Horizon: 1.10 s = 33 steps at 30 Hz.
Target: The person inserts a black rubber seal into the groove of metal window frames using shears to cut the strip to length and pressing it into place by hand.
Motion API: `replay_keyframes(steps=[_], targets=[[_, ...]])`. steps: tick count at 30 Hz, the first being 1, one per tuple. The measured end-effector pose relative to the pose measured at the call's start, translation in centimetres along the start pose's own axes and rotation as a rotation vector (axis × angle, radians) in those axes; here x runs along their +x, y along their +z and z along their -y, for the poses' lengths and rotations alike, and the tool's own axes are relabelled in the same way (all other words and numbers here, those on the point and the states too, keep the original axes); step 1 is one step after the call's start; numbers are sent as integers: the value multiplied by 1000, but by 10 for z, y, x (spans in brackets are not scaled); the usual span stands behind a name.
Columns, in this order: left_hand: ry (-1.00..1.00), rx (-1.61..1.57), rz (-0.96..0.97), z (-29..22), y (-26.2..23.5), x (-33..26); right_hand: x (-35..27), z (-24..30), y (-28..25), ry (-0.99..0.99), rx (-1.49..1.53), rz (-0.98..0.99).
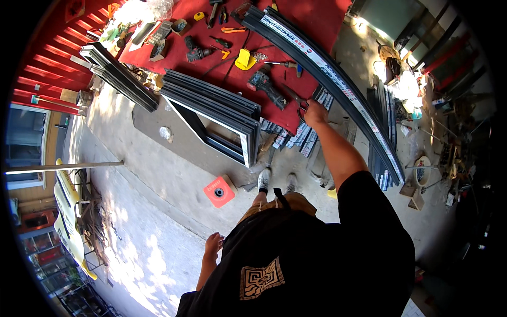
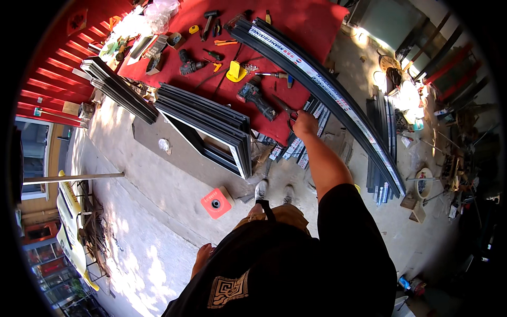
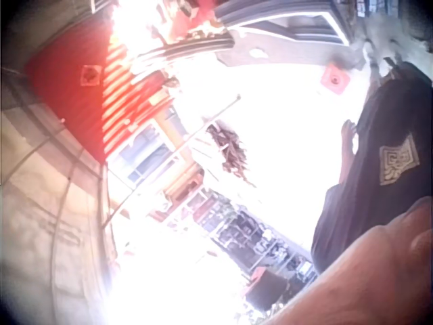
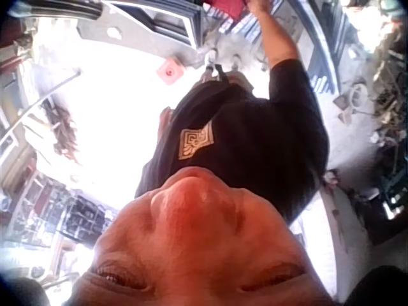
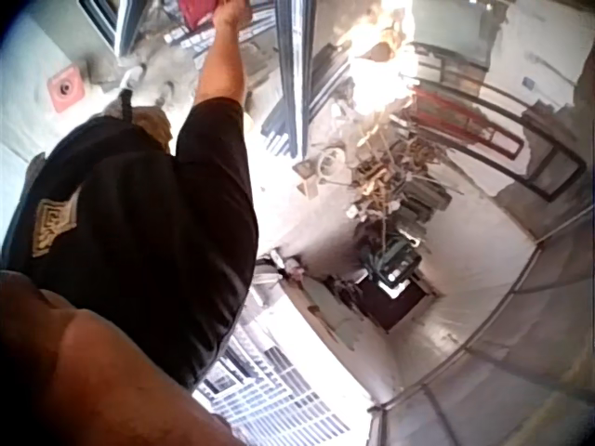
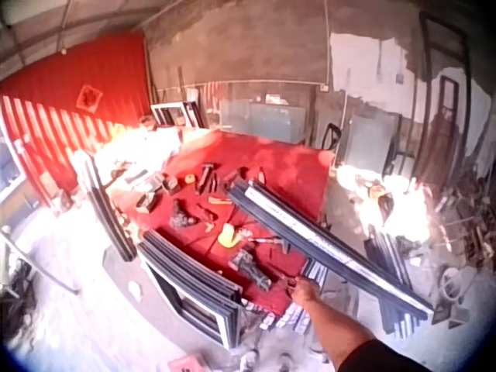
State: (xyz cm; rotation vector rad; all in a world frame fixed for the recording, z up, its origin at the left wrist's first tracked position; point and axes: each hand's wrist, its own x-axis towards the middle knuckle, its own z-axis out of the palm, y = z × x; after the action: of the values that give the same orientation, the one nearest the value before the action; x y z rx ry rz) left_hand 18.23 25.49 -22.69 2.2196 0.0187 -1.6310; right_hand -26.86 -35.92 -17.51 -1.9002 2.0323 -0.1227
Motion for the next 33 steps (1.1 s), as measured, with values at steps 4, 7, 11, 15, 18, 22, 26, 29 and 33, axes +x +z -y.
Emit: replay_keyframes(steps=[4, 7, 11, 15, 18, 22, 26, 29, 33], targets=[[96, -55, 7, -54, 10, 2, -2, 1, 7, -31, 72, -89], [188, -45, 29, -93, 16, 1, 2, 12, 3, -23, 77, -72], [308, -39, 65, -117, 24, -4, 11, 20, 3, -8, 74, -70], [276, -49, 78, -106, 22, -3, 15, 25, 12, -24, 89, -118], [191, -40, 52, -80, 16, 3, 16, 28, 10, -33, 103, -89], [60, -48, 15, -50, 9, -1, 8, 19, 16, -100, 73, -84], [22, -48, -2, -30, 6, 3, -5, 18, 14, -90, 66, -66], [33, 2, -13, -41, 16, 5, -17, 21, 11, -111, 133, -176], [223, 94, -16, -67, 31, 19, -72, 58, 0, -301, 416, -342]])
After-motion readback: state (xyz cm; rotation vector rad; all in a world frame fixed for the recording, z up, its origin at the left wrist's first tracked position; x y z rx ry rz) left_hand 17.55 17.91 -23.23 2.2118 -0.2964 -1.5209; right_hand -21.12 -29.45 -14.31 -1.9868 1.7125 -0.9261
